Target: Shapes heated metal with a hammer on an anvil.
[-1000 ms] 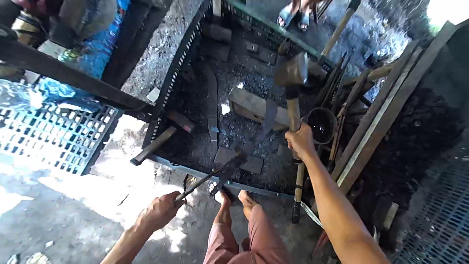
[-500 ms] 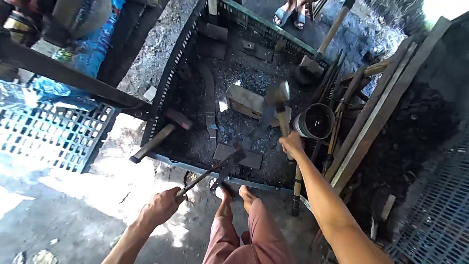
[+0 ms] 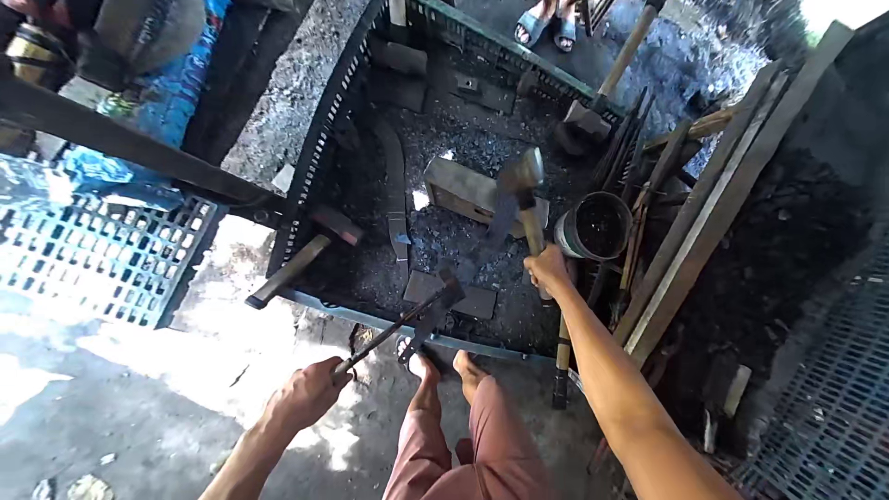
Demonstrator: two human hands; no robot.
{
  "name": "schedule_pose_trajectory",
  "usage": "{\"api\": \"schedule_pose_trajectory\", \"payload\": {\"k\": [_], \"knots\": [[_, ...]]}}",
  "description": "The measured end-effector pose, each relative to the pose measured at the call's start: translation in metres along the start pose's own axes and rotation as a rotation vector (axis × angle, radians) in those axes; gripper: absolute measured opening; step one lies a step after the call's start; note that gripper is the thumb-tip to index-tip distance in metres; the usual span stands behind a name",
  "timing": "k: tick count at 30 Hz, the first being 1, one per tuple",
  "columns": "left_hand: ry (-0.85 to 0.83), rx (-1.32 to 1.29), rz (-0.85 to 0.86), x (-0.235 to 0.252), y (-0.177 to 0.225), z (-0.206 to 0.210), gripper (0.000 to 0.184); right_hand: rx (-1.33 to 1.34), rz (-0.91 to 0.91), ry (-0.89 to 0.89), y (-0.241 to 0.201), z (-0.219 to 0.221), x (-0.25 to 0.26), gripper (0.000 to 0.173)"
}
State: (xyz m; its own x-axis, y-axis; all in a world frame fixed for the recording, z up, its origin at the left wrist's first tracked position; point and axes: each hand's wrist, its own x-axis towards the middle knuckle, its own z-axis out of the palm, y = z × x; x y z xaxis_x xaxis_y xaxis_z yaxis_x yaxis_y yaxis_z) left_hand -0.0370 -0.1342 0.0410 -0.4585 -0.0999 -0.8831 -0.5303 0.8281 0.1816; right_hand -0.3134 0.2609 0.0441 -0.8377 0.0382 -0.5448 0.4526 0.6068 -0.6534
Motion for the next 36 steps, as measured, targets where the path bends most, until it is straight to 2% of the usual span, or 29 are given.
{"api": "schedule_pose_trajectory", "payload": {"k": [1,3,6,8,10,11,12,14,15,16,18,22,24,26,28,31,32,34,36], "knots": [[0.014,-0.003,-0.002,0.001,0.002,-0.003,0.031,-0.014,0.068,-0.026,-0.021,-0.005,0.002,0.034],[-0.003,-0.005,-0.008,-0.005,0.004,-0.002,0.033,-0.053,0.024,-0.012,-0.074,-0.032,-0.009,0.035],[0.005,-0.008,-0.003,0.001,0.004,-0.004,0.032,-0.091,-0.249,0.114,-0.133,-0.075,-0.035,0.031],[0.002,-0.019,0.003,0.0,0.003,0.0,0.032,-0.075,-0.407,0.194,-0.145,-0.086,-0.044,0.024],[0.008,-0.023,-0.003,0.001,0.004,0.001,0.031,-0.008,-0.491,0.246,-0.133,-0.075,-0.032,0.018],[0.011,-0.02,-0.013,0.001,0.004,0.002,0.03,-0.001,-0.471,0.244,-0.113,-0.063,-0.023,0.018],[0.015,-0.013,-0.023,0.002,0.003,0.002,0.031,-0.009,-0.396,0.211,-0.084,-0.047,-0.011,0.02],[0.025,-0.006,-0.026,0.004,0.001,0.004,0.031,-0.059,-0.099,0.076,-0.018,-0.014,0.01,0.03],[0.019,-0.003,-0.026,0.003,0.0,0.006,0.031,-0.077,0.042,0.012,0.005,-0.004,0.01,0.034],[0.012,0.002,-0.026,0.0,-0.001,0.006,0.031,-0.083,0.142,-0.028,0.01,-0.004,0.004,0.038],[0.022,-0.009,-0.025,0.004,0.002,0.0,0.031,-0.063,0.093,-0.005,-0.038,-0.024,0.002,0.037],[0.016,-0.016,-0.02,0.0,0.004,0.001,0.031,-0.024,-0.243,0.133,-0.112,-0.076,-0.027,0.029],[0.021,-0.023,-0.017,-0.003,0.004,0.005,0.03,-0.016,-0.399,0.207,-0.125,-0.088,-0.035,0.021],[0.027,-0.028,-0.019,-0.003,0.004,0.007,0.03,0.037,-0.482,0.242,-0.115,-0.079,-0.026,0.016],[0.028,-0.019,-0.026,-0.002,0.002,0.009,0.03,0.004,-0.363,0.202,-0.073,-0.051,-0.01,0.019],[0.036,-0.014,-0.019,-0.005,0.001,0.012,0.029,-0.109,0.031,0.002,0.009,-0.007,0.022,0.03],[0.032,-0.012,-0.017,-0.008,0.001,0.011,0.03,-0.112,0.112,-0.033,0.013,-0.003,0.025,0.033],[0.043,-0.012,-0.019,-0.005,0.005,0.007,0.033,-0.05,0.097,-0.01,-0.028,-0.016,0.018,0.033],[-0.014,-0.014,-0.025,-0.018,0.004,0.014,0.035,0.023,0.086,0.005,-0.051,-0.036,-0.032,0.035]]}}
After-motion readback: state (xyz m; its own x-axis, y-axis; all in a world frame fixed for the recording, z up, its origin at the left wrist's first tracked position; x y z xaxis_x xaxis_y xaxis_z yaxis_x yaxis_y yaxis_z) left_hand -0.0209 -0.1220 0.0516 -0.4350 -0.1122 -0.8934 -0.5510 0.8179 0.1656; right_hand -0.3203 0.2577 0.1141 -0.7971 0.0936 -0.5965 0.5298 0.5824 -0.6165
